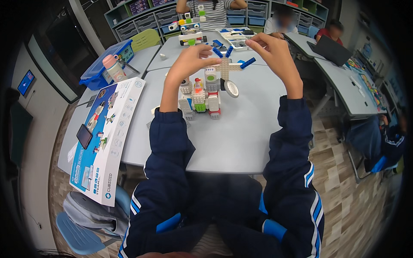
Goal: The person assembles a small structure using interlocking building blocks. They pick up individual pieces from a tray and the table, connect them to a growing model, and occasionally adjust the position of the structure. The person also reaches under the table briefly before returning to the assembly.
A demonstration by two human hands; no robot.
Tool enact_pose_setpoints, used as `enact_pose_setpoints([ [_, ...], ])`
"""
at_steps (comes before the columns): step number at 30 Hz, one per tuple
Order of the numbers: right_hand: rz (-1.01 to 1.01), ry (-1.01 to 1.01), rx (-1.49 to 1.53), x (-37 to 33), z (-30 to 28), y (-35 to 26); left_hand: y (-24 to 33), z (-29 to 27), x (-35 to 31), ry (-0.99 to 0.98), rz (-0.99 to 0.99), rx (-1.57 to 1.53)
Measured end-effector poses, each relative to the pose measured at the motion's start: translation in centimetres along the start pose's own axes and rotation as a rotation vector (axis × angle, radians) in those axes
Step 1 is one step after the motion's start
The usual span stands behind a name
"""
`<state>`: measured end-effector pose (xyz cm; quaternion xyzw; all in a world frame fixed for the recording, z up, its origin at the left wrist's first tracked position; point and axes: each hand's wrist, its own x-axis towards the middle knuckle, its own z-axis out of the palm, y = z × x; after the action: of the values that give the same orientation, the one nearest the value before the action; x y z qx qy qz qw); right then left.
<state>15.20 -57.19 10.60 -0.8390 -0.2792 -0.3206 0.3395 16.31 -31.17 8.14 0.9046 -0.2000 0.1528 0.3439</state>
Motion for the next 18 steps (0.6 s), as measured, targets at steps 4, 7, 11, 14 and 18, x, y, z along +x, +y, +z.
enact_pose_setpoints([
  [4,0.071,-0.162,-0.07,-0.4,-1.3,0.3,0.3,-2.3,-1.9,0.067,-0.09,0.153],
  [7,0.16,-0.321,-0.095,-0.8,-1.9,0.9,-0.1,-4.6,-3.9,-0.034,-0.272,0.148],
  [11,0.399,-0.555,-0.165,-1.1,-2.5,2.0,-3.1,-6.1,-8.0,0.06,-0.264,0.175],
  [14,0.426,-0.562,-0.181,-1.2,-2.5,2.7,-7.0,-5.2,-11.3,0.282,-0.23,0.174],
  [18,0.398,-0.578,-0.172,-1.0,-2.5,2.9,-11.6,-3.8,-15.4,0.354,-0.327,0.124],
])
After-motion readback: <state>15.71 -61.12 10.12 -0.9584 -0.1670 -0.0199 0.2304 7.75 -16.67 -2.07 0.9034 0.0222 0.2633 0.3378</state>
